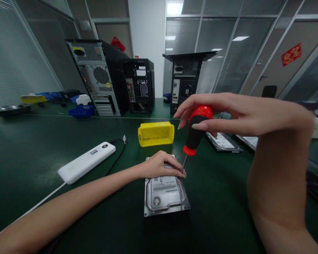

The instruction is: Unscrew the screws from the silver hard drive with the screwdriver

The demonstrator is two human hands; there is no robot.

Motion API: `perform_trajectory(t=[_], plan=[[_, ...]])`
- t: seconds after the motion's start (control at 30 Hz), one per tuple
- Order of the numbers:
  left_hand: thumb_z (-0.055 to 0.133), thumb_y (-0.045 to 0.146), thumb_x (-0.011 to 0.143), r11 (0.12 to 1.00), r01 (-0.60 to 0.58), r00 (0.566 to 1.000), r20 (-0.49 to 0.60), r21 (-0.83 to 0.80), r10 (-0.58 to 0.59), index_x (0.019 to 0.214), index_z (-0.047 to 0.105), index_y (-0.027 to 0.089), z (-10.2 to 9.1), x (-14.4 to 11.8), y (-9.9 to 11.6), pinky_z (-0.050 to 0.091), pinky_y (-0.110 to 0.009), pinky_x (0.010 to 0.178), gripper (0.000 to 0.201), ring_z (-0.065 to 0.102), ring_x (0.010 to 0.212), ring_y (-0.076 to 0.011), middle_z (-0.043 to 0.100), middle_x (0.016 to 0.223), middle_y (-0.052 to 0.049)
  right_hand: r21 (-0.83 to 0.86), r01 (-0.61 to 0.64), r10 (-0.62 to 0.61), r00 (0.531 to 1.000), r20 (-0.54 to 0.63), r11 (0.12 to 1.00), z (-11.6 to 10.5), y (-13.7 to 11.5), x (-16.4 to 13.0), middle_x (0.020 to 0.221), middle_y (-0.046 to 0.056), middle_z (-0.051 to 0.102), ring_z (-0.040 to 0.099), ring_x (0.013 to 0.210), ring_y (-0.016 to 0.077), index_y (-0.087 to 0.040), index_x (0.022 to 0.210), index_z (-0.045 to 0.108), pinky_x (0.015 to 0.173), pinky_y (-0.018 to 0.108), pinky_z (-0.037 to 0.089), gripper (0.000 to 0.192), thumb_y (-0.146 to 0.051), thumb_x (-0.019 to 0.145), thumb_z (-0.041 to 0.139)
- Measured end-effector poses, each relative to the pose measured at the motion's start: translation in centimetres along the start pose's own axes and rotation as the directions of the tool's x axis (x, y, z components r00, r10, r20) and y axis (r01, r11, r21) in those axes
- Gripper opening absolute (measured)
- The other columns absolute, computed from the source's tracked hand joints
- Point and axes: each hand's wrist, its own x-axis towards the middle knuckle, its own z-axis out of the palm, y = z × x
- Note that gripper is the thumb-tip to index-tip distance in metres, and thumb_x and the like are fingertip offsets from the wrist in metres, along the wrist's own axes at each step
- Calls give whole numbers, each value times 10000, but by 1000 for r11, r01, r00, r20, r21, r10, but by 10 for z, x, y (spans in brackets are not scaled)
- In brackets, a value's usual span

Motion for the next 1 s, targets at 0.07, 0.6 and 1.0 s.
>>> perform_trajectory(t=[0.07, 0.6, 1.0], plan=[[695, 185, 858, 1000, 6, 1000, 4, 1, -6, 960, 779, 147, 0, 0, 1, 510, -250, 806, 138, 694, 868, -175, 770, 943, -80, 20, -17, 17, 1000, -6, 1000, 1, -1, 3, 1221, 55, 617, 651, 929, 171, -242, 1313, 509, 677, 229, 522, 456, -468, 917, 528], [671, 198, 883, 997, -34, 999, 20, 65, 33, 982, 769, 153, 2, 0, 2, 491, -260, 853, 147, 682, 895, -167, 765, 967, -77, -90, -18, 9, 995, -101, 996, 5, -4, 11, 878, 32, 636, 563, 736, 132, -170, 972, 631, 599, 245, 402, 358, -503, 904, 519], [694, 163, 855, 998, -16, 1000, 4, 66, 16, 963, 776, 146, 0, 1, 3, 498, -265, 834, 137, 667, 885, -172, 764, 932, -83, 61, -4, 5, 1000, -6, 998, 3, -6, 5, 1015, 27, 638, 616, 846, 129, -196, 1116, 574, 669, 203, 477, 316, -438, 978, 423]])
